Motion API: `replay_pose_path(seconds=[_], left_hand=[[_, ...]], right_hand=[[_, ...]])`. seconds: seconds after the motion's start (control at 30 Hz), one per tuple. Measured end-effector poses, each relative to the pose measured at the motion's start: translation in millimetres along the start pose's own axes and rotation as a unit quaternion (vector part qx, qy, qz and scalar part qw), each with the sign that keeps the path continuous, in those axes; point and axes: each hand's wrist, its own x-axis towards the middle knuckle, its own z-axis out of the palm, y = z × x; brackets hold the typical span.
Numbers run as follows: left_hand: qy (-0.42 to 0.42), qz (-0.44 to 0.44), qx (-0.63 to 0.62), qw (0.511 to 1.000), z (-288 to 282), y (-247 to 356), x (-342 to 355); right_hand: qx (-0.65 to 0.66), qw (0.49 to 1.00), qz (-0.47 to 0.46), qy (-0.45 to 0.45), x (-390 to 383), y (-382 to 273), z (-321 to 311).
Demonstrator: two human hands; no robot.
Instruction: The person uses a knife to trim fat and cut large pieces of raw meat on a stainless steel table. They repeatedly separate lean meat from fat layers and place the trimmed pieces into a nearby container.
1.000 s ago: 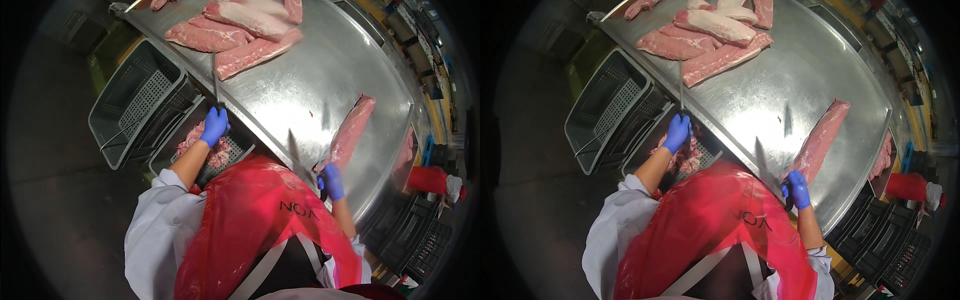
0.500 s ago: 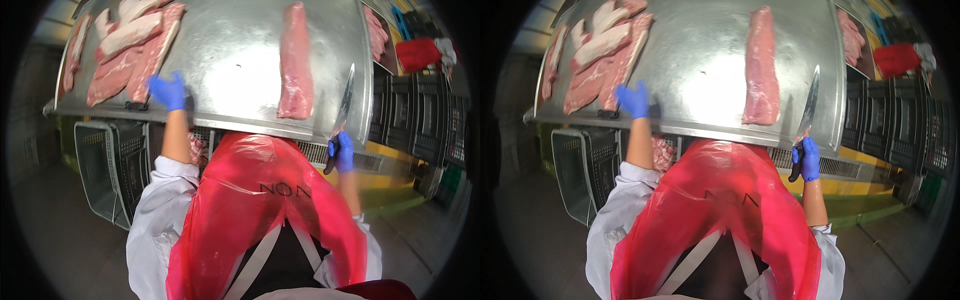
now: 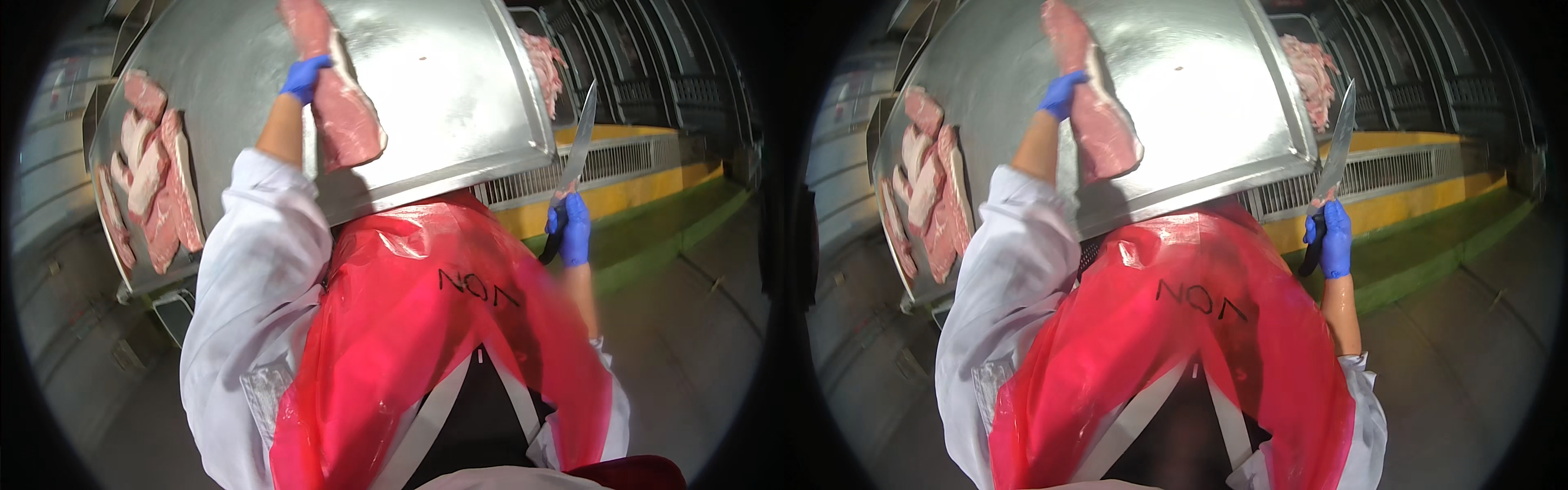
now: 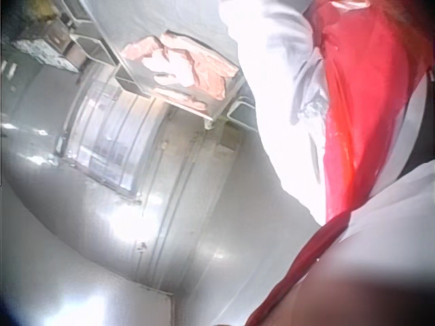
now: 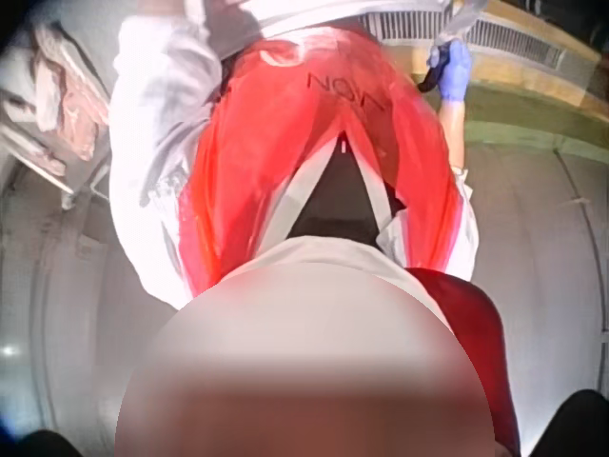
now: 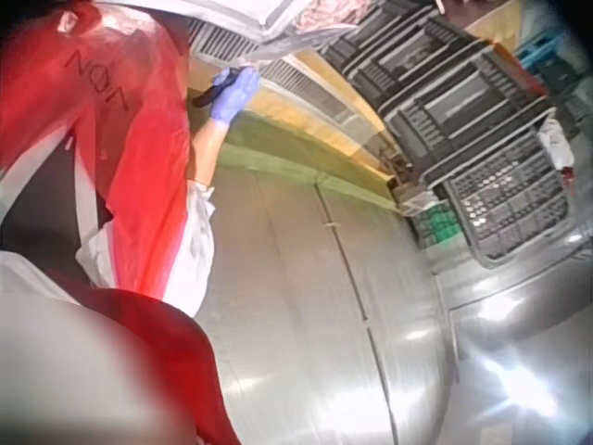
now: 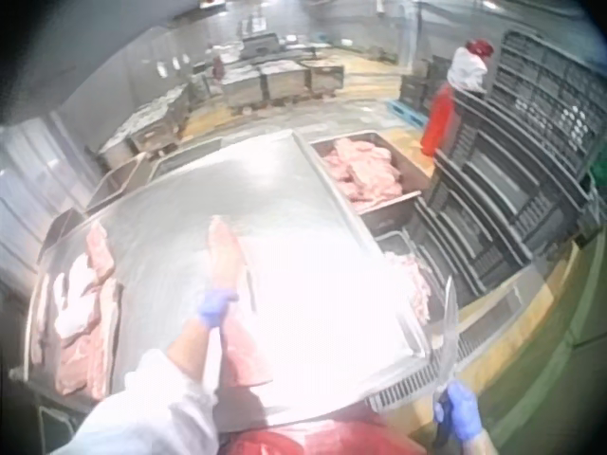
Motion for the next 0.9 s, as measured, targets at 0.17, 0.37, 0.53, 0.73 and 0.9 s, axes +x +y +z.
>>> replay_pose_path(seconds=[0.17, 0.37, 0.53, 0.73, 0.9], left_hand=[[-0.07, 0.012, -0.162, 0.984, -15, 23, -44], [0.035, -0.064, -0.072, 0.995, -97, 14, -75], [-0.012, 0.261, 0.523, 0.812, 7, 18, -81], [0.102, 0.272, 0.745, 0.601, 184, 44, -45], [-0.067, 0.186, 0.625, 0.755, 144, 70, -18]], right_hand=[[0.017, 0.999, 0.028, 0.021, 23, 4, -72], [0.051, 0.995, 0.002, 0.08, 57, 0, -124], [0.118, 0.985, 0.007, 0.127, 66, 21, -135], [0.122, 0.982, 0.006, 0.143, 74, 32, -143], [0.112, 0.978, -0.005, 0.175, 72, 21, -133]])
